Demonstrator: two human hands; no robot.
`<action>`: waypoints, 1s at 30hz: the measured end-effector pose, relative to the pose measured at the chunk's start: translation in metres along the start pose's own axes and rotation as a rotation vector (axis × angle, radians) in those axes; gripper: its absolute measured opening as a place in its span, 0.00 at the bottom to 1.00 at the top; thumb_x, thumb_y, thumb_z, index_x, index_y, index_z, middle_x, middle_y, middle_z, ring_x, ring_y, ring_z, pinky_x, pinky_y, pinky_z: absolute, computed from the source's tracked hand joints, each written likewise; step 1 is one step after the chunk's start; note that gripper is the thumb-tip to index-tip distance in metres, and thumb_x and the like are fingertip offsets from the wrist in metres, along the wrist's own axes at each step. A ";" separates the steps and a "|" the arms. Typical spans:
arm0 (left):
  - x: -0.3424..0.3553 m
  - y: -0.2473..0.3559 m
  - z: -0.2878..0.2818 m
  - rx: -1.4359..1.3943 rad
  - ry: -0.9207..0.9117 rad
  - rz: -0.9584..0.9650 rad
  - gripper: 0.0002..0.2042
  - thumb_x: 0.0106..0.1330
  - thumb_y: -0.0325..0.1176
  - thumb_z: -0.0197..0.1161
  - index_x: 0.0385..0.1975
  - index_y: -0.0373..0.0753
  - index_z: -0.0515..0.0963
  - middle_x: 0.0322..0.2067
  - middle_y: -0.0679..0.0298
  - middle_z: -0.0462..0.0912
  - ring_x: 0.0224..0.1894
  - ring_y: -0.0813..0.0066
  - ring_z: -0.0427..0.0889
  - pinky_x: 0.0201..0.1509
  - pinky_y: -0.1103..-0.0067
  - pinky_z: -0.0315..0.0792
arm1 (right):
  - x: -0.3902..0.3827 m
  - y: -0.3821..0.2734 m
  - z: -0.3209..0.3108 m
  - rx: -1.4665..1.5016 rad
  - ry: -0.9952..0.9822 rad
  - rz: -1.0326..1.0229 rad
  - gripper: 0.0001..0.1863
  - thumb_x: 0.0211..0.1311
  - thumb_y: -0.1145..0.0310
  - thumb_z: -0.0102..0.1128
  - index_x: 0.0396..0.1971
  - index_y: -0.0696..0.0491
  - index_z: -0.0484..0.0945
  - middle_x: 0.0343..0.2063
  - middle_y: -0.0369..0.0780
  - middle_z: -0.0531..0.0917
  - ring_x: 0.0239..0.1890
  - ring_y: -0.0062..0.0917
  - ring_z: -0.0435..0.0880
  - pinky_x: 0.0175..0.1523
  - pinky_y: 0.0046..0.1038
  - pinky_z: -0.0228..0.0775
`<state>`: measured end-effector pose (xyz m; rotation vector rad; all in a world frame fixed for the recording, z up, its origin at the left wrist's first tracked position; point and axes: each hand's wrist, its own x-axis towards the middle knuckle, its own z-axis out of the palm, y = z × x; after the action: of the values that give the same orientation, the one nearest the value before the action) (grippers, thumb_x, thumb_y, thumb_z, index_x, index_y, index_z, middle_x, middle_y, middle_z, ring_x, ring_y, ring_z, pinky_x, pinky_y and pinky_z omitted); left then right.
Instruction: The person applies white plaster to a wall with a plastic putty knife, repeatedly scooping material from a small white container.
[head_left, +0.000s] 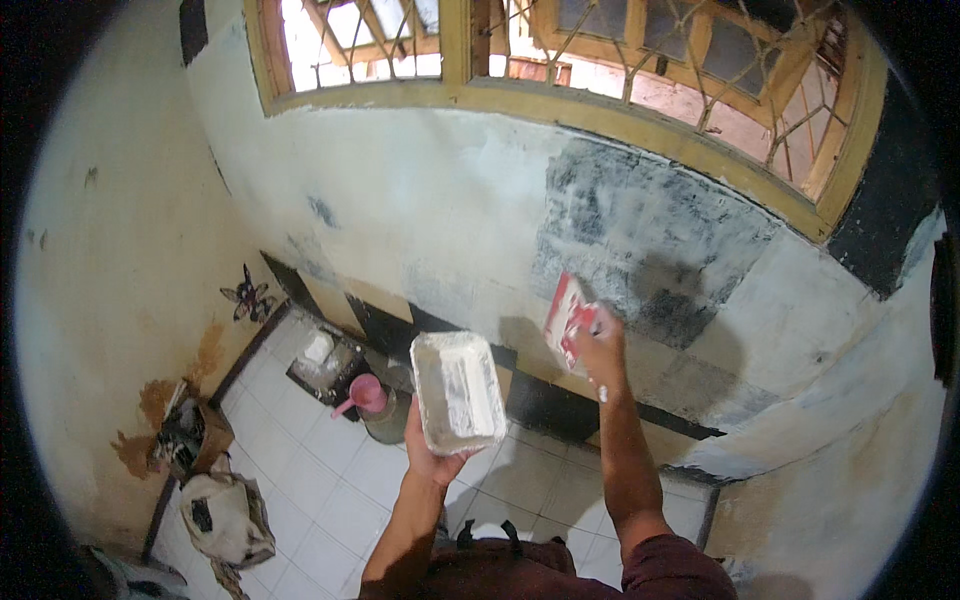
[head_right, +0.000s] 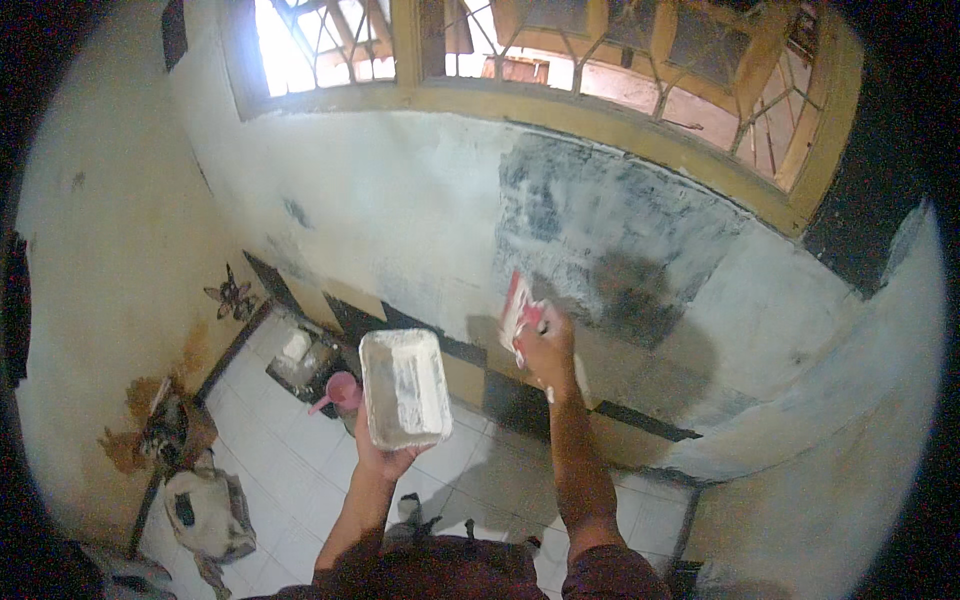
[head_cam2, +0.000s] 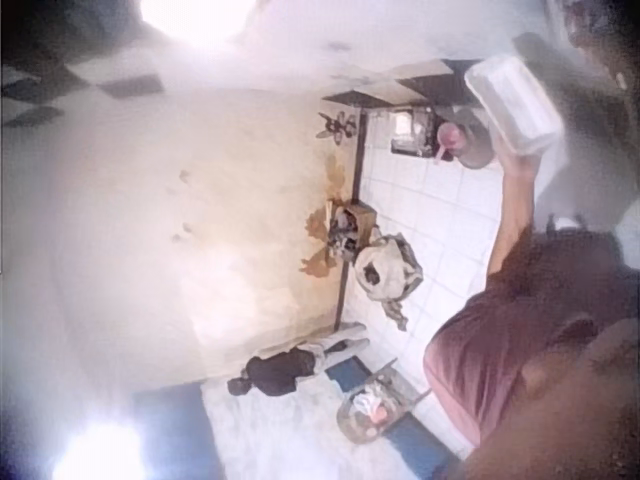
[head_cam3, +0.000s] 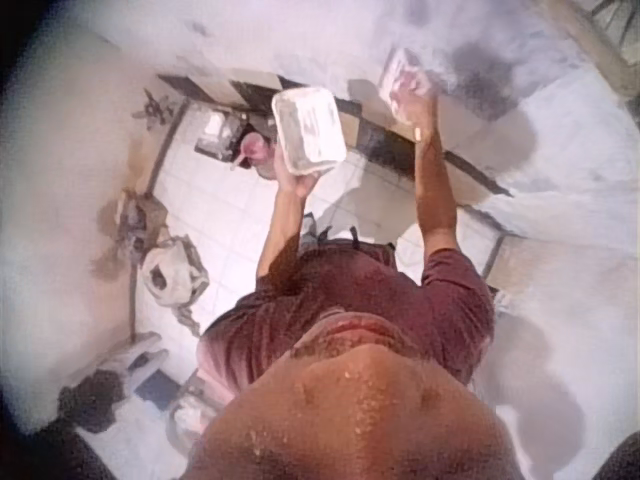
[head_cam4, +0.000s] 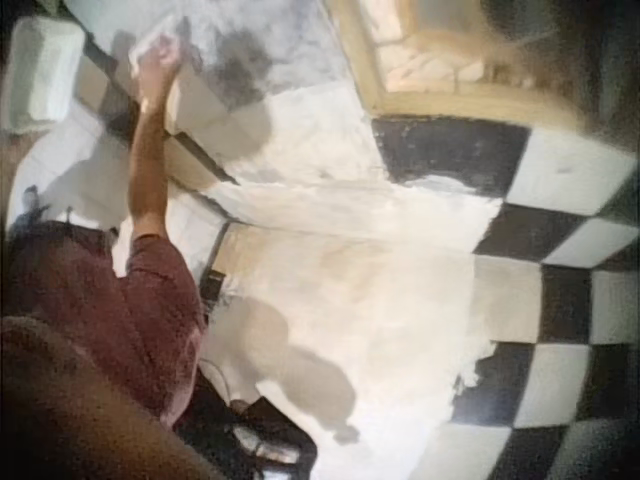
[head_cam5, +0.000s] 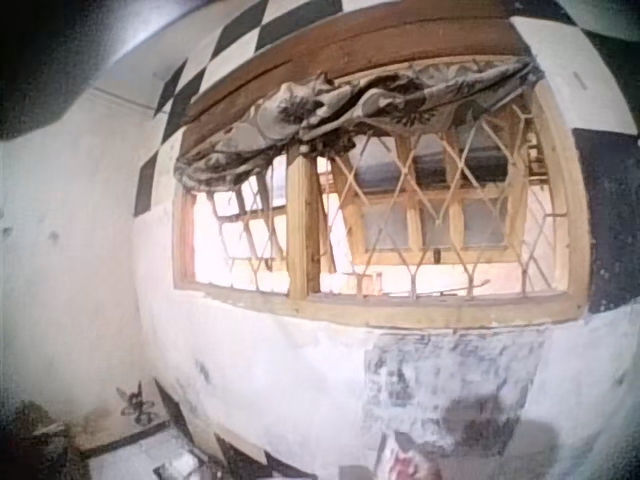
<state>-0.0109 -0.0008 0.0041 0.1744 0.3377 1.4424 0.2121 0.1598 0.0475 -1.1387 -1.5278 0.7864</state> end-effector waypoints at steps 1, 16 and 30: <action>0.002 -0.003 0.003 0.004 -0.013 -0.001 0.31 0.68 0.60 0.41 0.64 0.45 0.63 0.58 0.58 0.73 0.56 0.56 0.76 0.54 0.51 0.74 | -0.003 -0.011 -0.005 0.224 -0.005 0.026 0.05 0.58 0.72 0.54 0.31 0.58 0.76 0.25 0.40 0.80 0.27 0.23 0.81 0.33 0.30 0.74; 0.015 -0.025 0.006 0.068 -0.013 0.032 0.34 0.69 0.62 0.35 0.65 0.42 0.62 0.59 0.56 0.72 0.56 0.54 0.76 0.53 0.53 0.75 | -0.051 -0.045 0.017 0.045 -0.225 0.022 0.12 0.61 0.78 0.55 0.44 0.65 0.77 0.34 0.38 0.84 0.36 0.16 0.80 0.44 0.23 0.72; 0.034 -0.036 0.002 0.152 0.004 0.102 0.34 0.71 0.61 0.35 0.66 0.40 0.59 0.61 0.55 0.69 0.60 0.56 0.72 0.62 0.58 0.69 | -0.050 -0.033 0.009 -0.055 -0.189 -0.017 0.08 0.60 0.76 0.54 0.37 0.63 0.78 0.27 0.38 0.83 0.30 0.15 0.78 0.37 0.23 0.71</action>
<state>0.0265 0.0280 -0.0095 0.3156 0.4479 1.5184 0.1953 0.1026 0.0577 -1.1152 -1.7224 0.8651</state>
